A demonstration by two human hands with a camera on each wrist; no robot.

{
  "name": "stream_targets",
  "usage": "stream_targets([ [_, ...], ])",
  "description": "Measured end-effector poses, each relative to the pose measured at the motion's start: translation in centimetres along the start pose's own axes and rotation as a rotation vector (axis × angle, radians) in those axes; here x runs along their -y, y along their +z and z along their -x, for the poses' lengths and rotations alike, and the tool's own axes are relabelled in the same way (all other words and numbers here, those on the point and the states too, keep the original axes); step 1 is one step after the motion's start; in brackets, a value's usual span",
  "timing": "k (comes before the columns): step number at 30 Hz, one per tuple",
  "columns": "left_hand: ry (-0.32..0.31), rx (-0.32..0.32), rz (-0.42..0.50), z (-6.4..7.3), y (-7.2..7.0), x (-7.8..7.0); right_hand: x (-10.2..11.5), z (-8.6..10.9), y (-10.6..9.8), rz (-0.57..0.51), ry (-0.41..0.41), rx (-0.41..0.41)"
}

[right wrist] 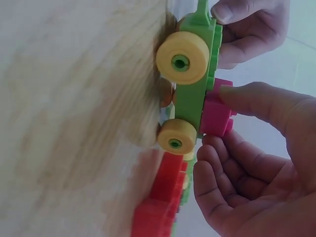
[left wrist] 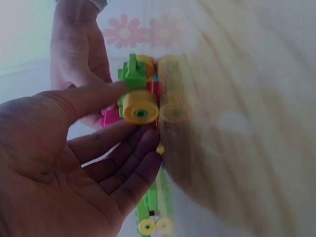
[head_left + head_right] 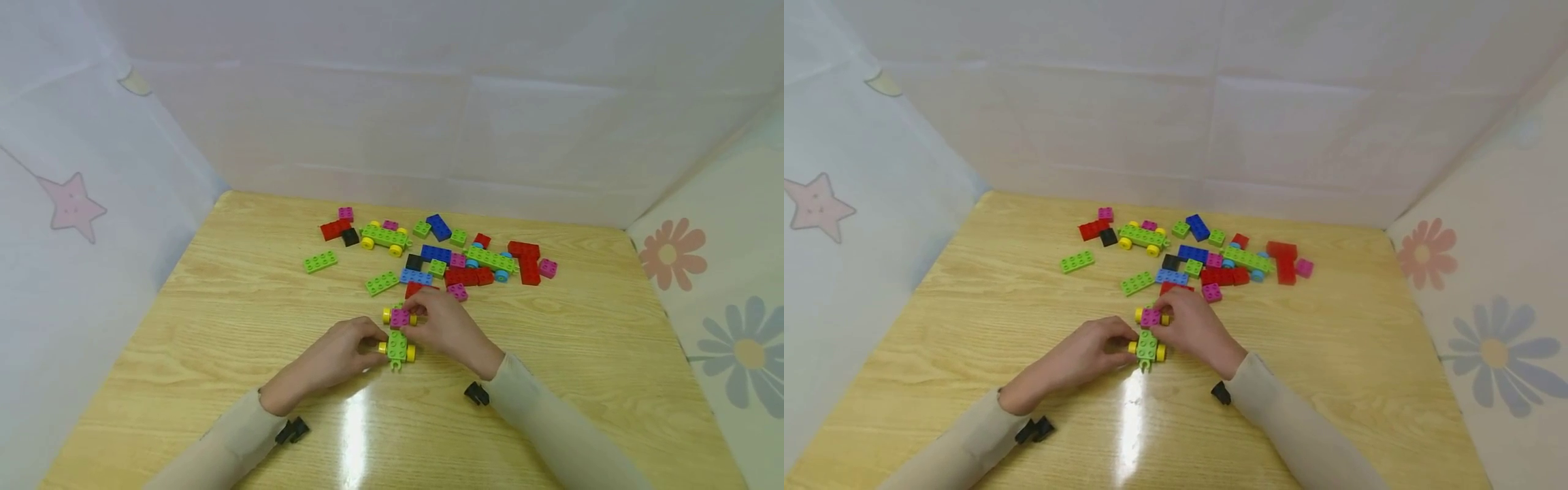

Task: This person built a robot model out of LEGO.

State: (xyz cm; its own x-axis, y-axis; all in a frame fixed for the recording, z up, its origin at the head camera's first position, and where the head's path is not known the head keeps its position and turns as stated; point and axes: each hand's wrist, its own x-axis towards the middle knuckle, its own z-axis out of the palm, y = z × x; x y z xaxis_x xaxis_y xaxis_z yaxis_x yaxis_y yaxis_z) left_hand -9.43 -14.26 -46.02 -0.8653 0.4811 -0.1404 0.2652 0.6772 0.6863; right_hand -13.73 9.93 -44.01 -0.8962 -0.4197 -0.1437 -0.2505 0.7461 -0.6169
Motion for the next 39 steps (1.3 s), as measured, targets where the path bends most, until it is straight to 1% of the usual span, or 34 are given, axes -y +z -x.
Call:
stream_targets([
  [2,-0.003,-0.021,0.015,-0.1,-0.4,0.1,-0.4,0.1,0.0,-0.057,0.008,0.01],
  [4,0.006,-0.065,0.031,-0.2,-0.8,0.1,-1.0,0.2,-0.1,-0.116,0.008,0.016],
  [7,0.053,-0.138,0.053,-0.8,-1.1,0.0,-1.7,0.4,-0.2,-0.195,0.001,0.01],
  [9,0.086,-0.165,0.058,-1.3,-1.1,-0.1,-2.2,0.4,-0.2,-0.246,-0.006,-0.001],
  [11,0.105,-0.174,0.061,-1.8,-1.1,-0.3,-2.5,0.5,-0.2,-0.277,-0.012,-0.01],
  [14,0.093,-0.176,0.074,-2.5,-0.9,-0.6,-2.7,0.5,-0.1,-0.3,-0.015,-0.011],
  [19,0.06,-0.168,0.087,-3.1,-0.7,-0.6,-2.8,0.5,0.3,-0.314,-0.006,-0.021],
  [28,0.034,-0.146,0.11,-3.3,-0.7,-0.8,-2.9,0.6,0.4,-0.327,-0.023,-0.034],
  [39,0.041,-0.128,0.11,-3.6,-0.9,-0.6,-2.6,0.6,0.4,-0.313,-0.007,-0.041],
])
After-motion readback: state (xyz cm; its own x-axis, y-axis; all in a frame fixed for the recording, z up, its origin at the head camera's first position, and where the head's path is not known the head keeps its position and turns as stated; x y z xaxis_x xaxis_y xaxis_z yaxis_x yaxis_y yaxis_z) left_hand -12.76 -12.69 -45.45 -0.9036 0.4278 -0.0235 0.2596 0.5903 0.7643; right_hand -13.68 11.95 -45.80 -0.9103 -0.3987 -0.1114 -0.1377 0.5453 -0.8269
